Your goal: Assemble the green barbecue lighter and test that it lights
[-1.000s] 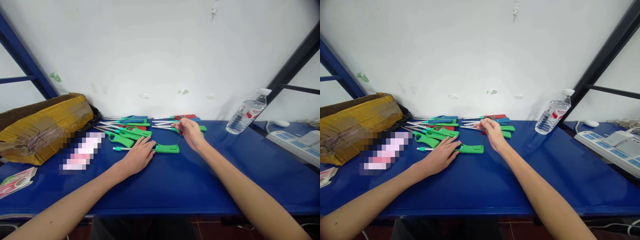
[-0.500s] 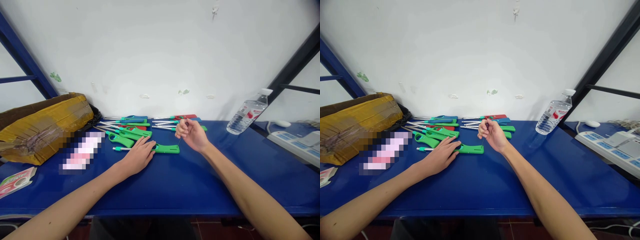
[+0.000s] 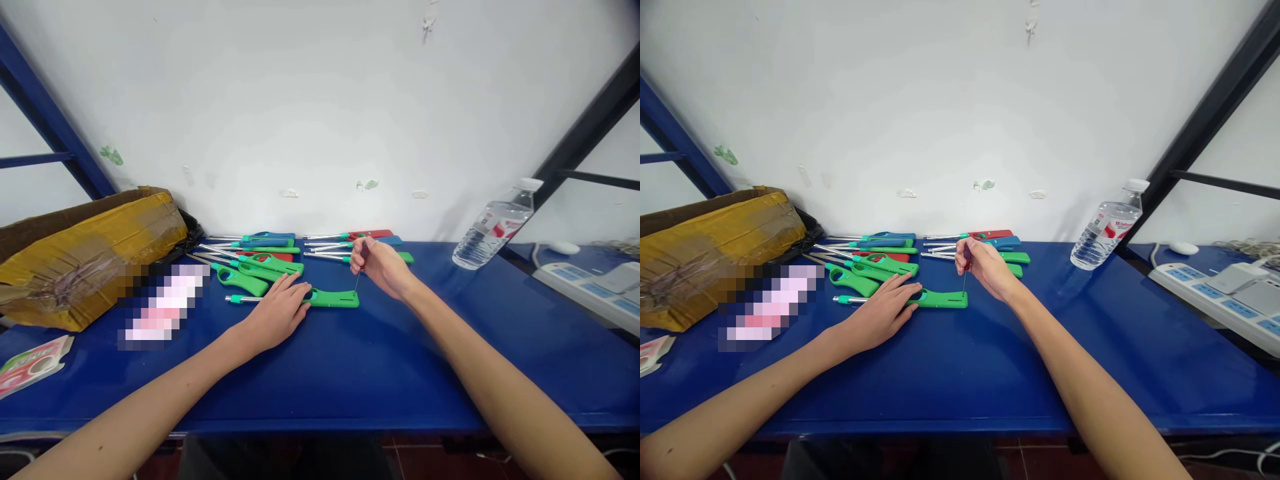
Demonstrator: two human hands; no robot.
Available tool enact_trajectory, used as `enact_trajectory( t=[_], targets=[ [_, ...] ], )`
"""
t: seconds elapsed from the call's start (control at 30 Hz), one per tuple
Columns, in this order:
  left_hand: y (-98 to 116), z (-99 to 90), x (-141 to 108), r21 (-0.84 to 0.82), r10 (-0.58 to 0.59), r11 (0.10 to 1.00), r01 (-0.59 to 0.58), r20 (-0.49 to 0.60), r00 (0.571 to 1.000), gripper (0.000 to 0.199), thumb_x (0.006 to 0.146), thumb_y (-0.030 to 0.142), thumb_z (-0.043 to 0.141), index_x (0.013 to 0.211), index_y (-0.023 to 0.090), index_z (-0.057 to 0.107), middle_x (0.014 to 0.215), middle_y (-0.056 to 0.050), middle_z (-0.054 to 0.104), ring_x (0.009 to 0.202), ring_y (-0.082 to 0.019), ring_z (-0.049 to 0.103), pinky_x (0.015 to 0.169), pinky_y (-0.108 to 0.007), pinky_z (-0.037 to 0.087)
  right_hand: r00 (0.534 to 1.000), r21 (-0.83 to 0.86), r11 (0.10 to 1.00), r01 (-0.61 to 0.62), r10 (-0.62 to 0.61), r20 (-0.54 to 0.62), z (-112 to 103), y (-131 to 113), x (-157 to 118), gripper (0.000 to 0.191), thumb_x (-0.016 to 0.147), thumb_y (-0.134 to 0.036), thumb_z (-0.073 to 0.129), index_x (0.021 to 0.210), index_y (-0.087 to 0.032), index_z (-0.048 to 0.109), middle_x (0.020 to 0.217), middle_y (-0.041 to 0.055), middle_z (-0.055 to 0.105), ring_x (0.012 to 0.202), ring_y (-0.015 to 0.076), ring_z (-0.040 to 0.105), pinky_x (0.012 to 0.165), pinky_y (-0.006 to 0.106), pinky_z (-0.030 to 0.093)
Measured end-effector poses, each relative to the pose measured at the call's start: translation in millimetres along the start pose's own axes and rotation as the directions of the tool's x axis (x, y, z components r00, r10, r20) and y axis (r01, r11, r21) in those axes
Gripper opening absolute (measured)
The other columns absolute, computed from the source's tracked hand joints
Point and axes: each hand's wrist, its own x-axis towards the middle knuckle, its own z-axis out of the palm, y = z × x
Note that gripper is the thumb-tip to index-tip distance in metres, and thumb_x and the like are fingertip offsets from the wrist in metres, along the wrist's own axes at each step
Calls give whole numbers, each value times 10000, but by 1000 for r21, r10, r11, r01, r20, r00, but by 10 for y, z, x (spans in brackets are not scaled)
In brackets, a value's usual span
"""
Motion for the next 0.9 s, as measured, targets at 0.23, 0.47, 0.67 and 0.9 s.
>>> enact_trajectory(
  t=[0.23,0.47,0.67,0.9],
  targets=[
    [-13,-23,5,-42,3,999,-2,8,1000,308,1000,300,504,1266,156,562,1310,-133,633,1411,-334,410,1176,-570,323,996,-121,989,81,-84,-16,-59,62,1,398,863,-597,627,822,-202,657,708,18,630,673,154,540,655,292,435],
    [10,-43,1,-70,-12,997,12,-5,1000,275,988,313,512,1218,176,573,1274,-121,641,1401,-332,420,1175,-585,313,983,-374,914,161,-184,-28,-31,39,-16,437,876,-607,597,791,-195,718,695,35,681,666,161,590,640,295,451],
    [30,-60,8,-58,-26,998,27,11,1000,274,975,299,529,1205,157,571,1259,-135,640,1400,-347,414,1172,-585,316,962,-476,860,182,-256,-94,37,-32,-44,372,817,-561,691,740,-203,758,647,40,703,625,183,620,597,318,484],
    [18,-33,-4,-54,-28,998,28,-9,1000,279,978,335,532,1200,171,574,1259,-126,643,1397,-342,418,1172,-574,320,949,-403,901,161,-254,-188,86,21,-32,355,805,-547,707,713,-205,731,702,48,715,649,181,619,582,312,489]
  ],
)
